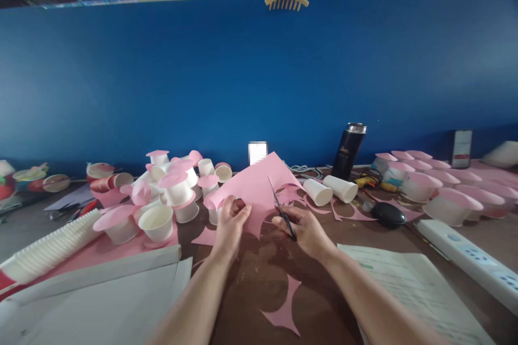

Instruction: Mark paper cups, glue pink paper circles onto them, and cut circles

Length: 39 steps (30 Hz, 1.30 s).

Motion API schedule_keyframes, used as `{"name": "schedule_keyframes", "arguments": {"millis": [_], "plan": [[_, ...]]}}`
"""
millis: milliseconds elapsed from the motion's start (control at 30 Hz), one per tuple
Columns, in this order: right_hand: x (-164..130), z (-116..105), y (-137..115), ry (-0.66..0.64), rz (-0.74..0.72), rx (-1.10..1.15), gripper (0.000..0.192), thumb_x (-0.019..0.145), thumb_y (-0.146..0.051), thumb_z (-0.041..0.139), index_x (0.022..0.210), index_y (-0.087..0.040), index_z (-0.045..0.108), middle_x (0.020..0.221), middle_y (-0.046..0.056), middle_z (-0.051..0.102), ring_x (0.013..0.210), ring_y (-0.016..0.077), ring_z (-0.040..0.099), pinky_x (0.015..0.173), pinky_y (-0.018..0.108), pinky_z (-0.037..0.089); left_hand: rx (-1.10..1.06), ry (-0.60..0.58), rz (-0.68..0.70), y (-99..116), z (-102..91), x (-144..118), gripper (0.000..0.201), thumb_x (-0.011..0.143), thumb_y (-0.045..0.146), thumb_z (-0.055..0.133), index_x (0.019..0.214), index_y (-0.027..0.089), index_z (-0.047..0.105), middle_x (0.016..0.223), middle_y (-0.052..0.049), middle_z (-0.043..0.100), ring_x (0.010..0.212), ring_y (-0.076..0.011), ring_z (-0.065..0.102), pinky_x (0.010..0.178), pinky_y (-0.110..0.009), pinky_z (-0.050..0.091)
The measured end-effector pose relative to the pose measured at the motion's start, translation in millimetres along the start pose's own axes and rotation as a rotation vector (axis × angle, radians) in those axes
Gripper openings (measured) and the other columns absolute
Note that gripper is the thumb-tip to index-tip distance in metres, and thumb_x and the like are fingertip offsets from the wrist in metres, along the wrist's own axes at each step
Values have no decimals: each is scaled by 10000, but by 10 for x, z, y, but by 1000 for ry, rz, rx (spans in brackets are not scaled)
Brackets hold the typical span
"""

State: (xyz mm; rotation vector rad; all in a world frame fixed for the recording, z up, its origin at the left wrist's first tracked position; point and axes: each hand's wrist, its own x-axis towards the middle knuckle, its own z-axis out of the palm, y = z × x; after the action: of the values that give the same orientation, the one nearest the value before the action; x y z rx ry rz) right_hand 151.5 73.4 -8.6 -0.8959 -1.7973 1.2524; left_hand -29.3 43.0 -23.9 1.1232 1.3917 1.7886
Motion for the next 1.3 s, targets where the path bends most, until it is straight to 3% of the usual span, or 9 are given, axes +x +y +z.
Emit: {"name": "schedule_keyframes", "arguments": {"millis": [400,700,1033,1300], "plan": [[-7,18,54,-47,37,119,269,754,-405,703,752,-159,595,586,-43,411,529,78,351,466,210,295,119,-19,1,40,-46,-17,313,743,454,667,742,199,484,713,30,487,686,-133,459,644,-263,367],[-18,7,17,-68,56,110,251,748,-387,708,818,-153,648,580,-45,421,523,77,360,472,213,314,170,45,-48,31,-50,-13,374,717,458,688,686,197,421,657,48,435,618,-108,405,587,-252,336],[15,24,128,-77,136,178,472,703,-432,750,1055,-127,669,543,-55,457,497,79,396,492,229,339,155,-29,-59,20,-120,45,382,711,429,689,648,201,389,601,67,399,559,-91,364,539,-237,297],[45,20,214,-50,93,147,398,699,-445,750,976,-166,693,564,-40,473,504,96,410,487,240,354,160,-87,-35,47,-93,47,335,677,383,711,652,202,430,580,60,444,544,-104,405,522,-239,310]]}}
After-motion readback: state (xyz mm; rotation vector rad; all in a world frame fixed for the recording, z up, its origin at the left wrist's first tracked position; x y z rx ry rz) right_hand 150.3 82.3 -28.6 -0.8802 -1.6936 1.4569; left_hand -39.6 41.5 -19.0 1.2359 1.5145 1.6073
